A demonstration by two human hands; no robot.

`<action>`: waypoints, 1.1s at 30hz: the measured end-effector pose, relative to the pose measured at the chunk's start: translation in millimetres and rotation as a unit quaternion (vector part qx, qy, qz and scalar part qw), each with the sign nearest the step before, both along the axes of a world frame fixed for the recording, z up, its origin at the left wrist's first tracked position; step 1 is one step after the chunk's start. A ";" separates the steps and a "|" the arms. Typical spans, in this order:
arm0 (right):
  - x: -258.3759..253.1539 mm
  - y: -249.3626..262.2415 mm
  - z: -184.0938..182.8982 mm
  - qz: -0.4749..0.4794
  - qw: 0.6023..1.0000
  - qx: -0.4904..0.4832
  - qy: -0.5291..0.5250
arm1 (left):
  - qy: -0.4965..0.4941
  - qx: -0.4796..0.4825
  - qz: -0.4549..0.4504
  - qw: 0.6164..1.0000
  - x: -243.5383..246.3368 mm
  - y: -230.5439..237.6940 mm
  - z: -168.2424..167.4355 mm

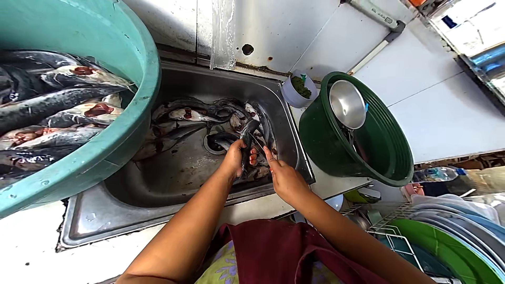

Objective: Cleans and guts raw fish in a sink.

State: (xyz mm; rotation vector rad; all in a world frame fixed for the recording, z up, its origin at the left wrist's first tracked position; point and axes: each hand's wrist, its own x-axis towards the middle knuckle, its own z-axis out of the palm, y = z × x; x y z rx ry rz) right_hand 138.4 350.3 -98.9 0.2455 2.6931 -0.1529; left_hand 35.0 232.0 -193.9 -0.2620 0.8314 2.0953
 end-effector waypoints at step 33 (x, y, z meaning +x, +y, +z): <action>-7.9 27.4 -9.4 -0.132 0.891 -0.375 0.221 | 0.210 -0.018 0.034 0.977 7.3 0.8 -12.2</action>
